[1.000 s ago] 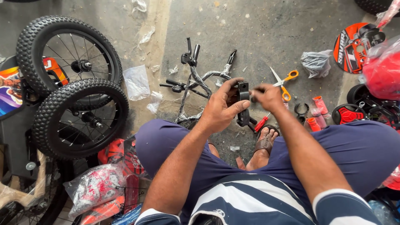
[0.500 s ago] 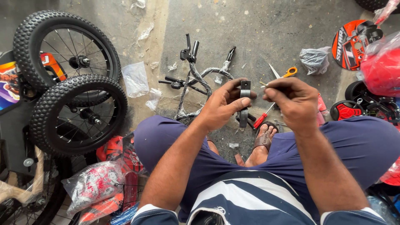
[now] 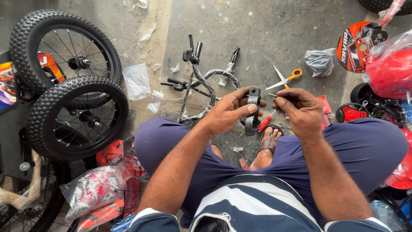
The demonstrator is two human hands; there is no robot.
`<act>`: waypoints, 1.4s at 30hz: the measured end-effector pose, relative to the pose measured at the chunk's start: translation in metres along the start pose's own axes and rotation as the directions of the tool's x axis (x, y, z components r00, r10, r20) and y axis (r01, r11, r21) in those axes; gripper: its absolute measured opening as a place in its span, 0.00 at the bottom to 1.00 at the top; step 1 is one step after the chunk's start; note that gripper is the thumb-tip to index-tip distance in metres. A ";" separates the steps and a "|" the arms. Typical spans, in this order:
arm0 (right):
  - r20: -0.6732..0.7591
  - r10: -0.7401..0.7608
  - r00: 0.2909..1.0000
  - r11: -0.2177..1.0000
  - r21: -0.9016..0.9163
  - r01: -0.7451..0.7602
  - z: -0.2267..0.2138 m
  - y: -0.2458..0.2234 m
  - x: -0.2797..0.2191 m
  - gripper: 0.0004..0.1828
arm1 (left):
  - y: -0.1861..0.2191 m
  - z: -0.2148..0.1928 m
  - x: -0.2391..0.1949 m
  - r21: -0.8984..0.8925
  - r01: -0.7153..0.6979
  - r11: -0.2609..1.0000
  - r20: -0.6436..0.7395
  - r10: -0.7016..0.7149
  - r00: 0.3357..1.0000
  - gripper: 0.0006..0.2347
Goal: The person sits on the ground and assembles a bicycle bell. They unwrap the bell from plastic packaging, use scissors to cut the plastic, and then use a screwdriver to tighten the mounting bracket. Bicycle wheels and a frame are visible in the background.
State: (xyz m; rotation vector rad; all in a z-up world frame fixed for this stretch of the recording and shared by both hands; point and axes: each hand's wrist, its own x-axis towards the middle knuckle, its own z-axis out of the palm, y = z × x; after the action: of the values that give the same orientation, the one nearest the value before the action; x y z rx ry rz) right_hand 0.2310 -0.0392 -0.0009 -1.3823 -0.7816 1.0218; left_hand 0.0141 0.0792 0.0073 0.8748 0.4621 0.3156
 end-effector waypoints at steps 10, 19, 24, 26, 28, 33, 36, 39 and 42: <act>0.017 0.049 0.999 0.997 -0.055 -0.048 -0.003 0.012 0.011 0.06 | -0.009 -0.002 0.009 0.406 0.125 0.905 -0.262 -0.016 0.965 0.31; 0.154 -0.128 0.980 0.863 -0.469 0.187 0.022 -0.002 0.008 0.07 | -0.006 0.006 0.011 0.600 0.172 0.782 -0.314 0.032 0.949 0.27; 0.263 -0.313 0.913 0.655 -0.636 0.408 0.032 -0.014 0.008 0.07 | -0.004 0.012 0.008 0.710 0.249 0.659 -0.344 0.016 0.939 0.26; 0.269 -0.266 0.926 0.709 -0.596 0.377 0.032 -0.016 0.006 0.08 | -0.005 0.013 0.006 0.761 0.162 0.628 -0.295 0.113 0.949 0.25; 0.231 -0.177 0.957 0.818 -0.505 0.274 0.031 -0.016 0.005 0.07 | -0.006 0.012 0.005 0.762 0.112 0.638 -0.266 0.151 0.952 0.25; 0.250 -0.281 0.927 0.740 -0.558 0.375 0.027 -0.009 0.003 0.07 | -0.008 0.013 0.004 0.736 0.127 0.665 -0.271 0.118 0.955 0.24; 0.155 -0.210 0.965 0.819 -0.511 0.260 0.026 -0.005 0.002 0.06 | -0.008 0.015 0.002 0.742 0.064 0.667 -0.232 0.166 0.959 0.24; 0.124 -0.236 0.964 0.836 -0.481 0.266 0.026 -0.004 0.000 0.07 | -0.007 0.018 0.001 0.780 -0.026 0.626 -0.189 0.274 0.943 0.25; 0.134 -0.312 0.941 0.745 -0.580 0.330 0.028 -0.004 -0.001 0.07 | -0.007 0.021 0.002 0.771 -0.008 0.636 -0.206 0.262 0.943 0.25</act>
State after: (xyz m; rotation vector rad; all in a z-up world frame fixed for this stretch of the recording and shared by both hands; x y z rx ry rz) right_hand 0.2060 -0.0284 0.0048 -1.6785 -1.3970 0.5283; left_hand 0.0271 0.0627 0.0129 1.7275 0.8503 0.4034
